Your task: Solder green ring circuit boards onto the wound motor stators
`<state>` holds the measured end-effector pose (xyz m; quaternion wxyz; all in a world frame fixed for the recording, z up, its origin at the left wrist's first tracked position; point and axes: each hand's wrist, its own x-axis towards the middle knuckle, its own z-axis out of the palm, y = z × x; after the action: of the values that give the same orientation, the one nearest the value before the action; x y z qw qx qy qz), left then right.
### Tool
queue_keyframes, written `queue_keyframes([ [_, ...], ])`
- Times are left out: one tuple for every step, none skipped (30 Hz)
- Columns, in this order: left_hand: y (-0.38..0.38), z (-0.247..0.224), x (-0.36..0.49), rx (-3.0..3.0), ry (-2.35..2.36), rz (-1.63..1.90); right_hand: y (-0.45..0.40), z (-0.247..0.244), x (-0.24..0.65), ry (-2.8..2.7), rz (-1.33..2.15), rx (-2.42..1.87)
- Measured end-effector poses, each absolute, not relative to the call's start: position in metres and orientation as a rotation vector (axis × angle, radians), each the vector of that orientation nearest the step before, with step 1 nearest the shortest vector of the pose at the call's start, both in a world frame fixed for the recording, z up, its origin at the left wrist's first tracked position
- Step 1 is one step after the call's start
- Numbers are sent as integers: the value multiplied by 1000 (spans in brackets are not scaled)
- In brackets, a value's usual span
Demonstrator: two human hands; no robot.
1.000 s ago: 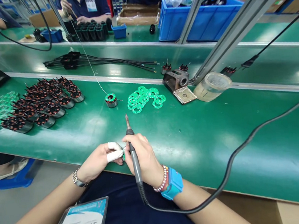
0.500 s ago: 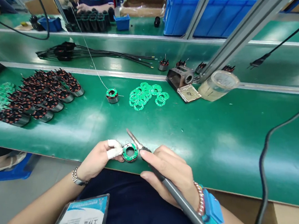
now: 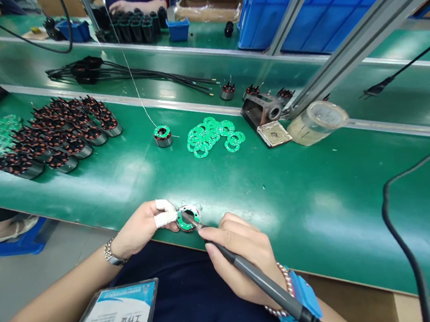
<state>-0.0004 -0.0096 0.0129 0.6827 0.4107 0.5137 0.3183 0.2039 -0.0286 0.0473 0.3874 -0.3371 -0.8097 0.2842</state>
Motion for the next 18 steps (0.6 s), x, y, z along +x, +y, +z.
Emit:
queue_keyframes([
  [-10,13,0,919,1152,717,-29,47,204,-2065,724,-865],
  [-10,13,0,918,1151,720,-28,48,204,-2068,723,-873],
  [-10,13,0,918,1151,721,-28,48,204,-2071,724,-877],
  [-10,14,0,919,1152,722,-28,48,204,-2073,727,-877],
  [-10,14,0,922,1153,723,-28,48,204,-2072,729,-874],
  [-10,14,0,926,1156,723,-28,48,204,-2070,730,-868],
  [-10,14,0,930,1159,722,-28,48,204,-2069,731,-860],
  [-10,14,0,933,1161,720,-28,48,204,-2068,731,-854],
  [-10,14,0,935,1163,719,-28,47,204,-2069,733,-849],
  [-10,13,0,937,1165,717,-28,47,204,-2067,733,-846],
  [-10,13,0,938,1165,716,-28,46,204,-2067,734,-845],
  [-10,13,-1,938,1164,715,-29,46,204,-2067,735,-846],
  [-10,13,-1,938,1162,716,-29,46,204,-2066,737,-850],
  [-10,13,-1,939,1160,718,-29,46,204,-2065,738,-854],
  [-10,13,-1,939,1159,720,-29,46,204,-2065,738,-856],
  [-10,13,-1,938,1157,722,-29,47,203,-2065,739,-859],
  [-10,13,-1,935,1157,723,-28,48,203,-2065,738,-861],
  [-10,13,-1,931,1156,724,-28,49,204,-2062,736,-861],
])
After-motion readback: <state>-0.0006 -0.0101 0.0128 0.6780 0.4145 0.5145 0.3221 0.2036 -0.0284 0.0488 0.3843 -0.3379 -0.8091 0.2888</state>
